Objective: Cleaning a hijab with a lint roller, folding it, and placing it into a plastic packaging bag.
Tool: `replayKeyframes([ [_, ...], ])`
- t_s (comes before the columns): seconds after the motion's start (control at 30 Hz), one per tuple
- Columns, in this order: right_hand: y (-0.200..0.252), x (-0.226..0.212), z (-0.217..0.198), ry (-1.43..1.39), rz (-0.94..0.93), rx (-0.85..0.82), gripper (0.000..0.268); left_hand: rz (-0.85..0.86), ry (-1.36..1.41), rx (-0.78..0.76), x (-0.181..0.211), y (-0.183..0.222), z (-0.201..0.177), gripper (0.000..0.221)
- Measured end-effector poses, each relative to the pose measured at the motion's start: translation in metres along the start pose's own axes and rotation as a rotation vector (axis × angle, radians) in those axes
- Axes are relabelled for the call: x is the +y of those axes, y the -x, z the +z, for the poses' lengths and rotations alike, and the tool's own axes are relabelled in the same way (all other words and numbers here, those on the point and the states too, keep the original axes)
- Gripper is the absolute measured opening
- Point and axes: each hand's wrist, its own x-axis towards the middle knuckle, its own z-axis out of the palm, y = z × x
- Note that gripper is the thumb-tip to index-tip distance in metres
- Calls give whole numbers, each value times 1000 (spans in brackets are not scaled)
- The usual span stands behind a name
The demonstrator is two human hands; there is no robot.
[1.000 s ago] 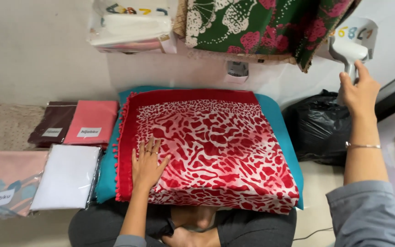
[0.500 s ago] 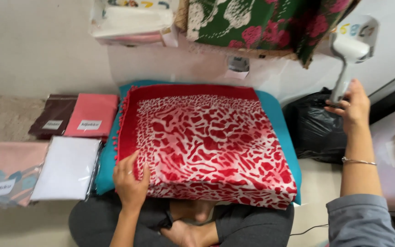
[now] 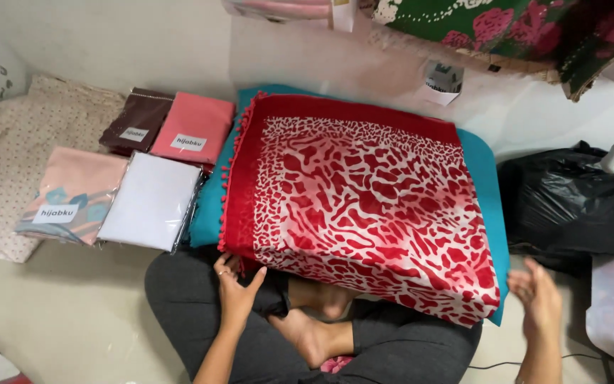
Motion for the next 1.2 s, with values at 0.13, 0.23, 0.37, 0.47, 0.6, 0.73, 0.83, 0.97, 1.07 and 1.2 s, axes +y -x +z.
replayKeyframes([
  [0.13, 47, 52, -14, 15, 82, 87, 45, 162, -114, 134, 1, -3, 2, 99],
  [0.23, 75, 55, -1, -49, 195, -2, 32, -80, 75, 67, 3, -8, 4, 95],
  [0.37, 112, -18, 57, 43, 385, -29, 42, -219, -171, -52, -21, -15, 4, 42],
  [0.47, 118, -27, 68, 101, 473, -16, 46, -220, -264, -184, -37, -14, -2, 30],
  [0.6, 116, 7, 45, 231, 530, -129, 34, -119, -462, -284, -87, -2, -16, 52],
  [0.73, 122, 0, 23, 221, 562, -178, 36, -126, -549, -270, -6, 40, -40, 53],
  [0.83, 125, -30, 11, 225, 512, -156, 47, -391, -434, -253, 103, 69, -69, 111],
  [0.97, 128, -77, -8, 290, 408, -218, 54, -190, -163, -251, 109, 69, -104, 46],
  [1.07, 137, -124, 3, 263, 377, -259, 47, -50, -281, -409, 135, 65, -119, 48],
  [1.2, 126, -151, 21, 231, 568, -337, 78, -24, -800, -494, 113, 54, -125, 87],
])
